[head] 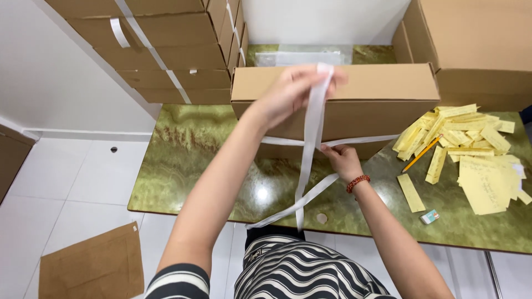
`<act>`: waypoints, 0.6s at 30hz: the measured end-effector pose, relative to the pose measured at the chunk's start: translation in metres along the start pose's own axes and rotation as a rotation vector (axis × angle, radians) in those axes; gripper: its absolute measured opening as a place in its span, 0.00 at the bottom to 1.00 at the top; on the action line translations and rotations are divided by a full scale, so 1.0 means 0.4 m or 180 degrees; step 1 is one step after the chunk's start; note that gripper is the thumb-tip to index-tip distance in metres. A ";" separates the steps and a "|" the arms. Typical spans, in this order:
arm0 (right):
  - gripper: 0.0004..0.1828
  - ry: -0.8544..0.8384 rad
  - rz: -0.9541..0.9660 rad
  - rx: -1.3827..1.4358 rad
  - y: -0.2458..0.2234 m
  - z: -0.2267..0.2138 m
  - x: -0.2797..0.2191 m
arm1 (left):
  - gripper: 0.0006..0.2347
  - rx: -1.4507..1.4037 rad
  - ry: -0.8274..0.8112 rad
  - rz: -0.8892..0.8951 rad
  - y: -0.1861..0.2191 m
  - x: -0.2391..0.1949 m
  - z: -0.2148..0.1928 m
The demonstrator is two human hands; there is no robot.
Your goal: The person ties a white ribbon around a brown cardboard box, creating a bow on top. They then pick up a yellow sticky note, write on it with a pencil, and place it on the box. Finally, the person stacks the wrapped box onto a pile of similar boxes.
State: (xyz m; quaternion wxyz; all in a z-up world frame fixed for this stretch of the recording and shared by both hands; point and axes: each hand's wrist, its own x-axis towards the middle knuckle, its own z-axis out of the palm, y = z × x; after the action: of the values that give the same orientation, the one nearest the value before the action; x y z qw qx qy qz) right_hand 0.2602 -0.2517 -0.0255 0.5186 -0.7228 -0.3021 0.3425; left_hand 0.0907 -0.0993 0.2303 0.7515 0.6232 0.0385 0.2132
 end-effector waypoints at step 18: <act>0.19 -0.0238 0.0036 0.0298 -0.056 -0.014 -0.026 | 0.14 0.1025 0.1558 0.0453 0.174 0.404 -0.045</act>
State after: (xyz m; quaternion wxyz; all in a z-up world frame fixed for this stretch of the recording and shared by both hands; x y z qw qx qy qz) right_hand 0.2569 -0.2567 -0.0011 0.5383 -0.6862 -0.3009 0.3859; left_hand 0.2123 -0.0142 0.3263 0.5946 0.6655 0.2080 0.4004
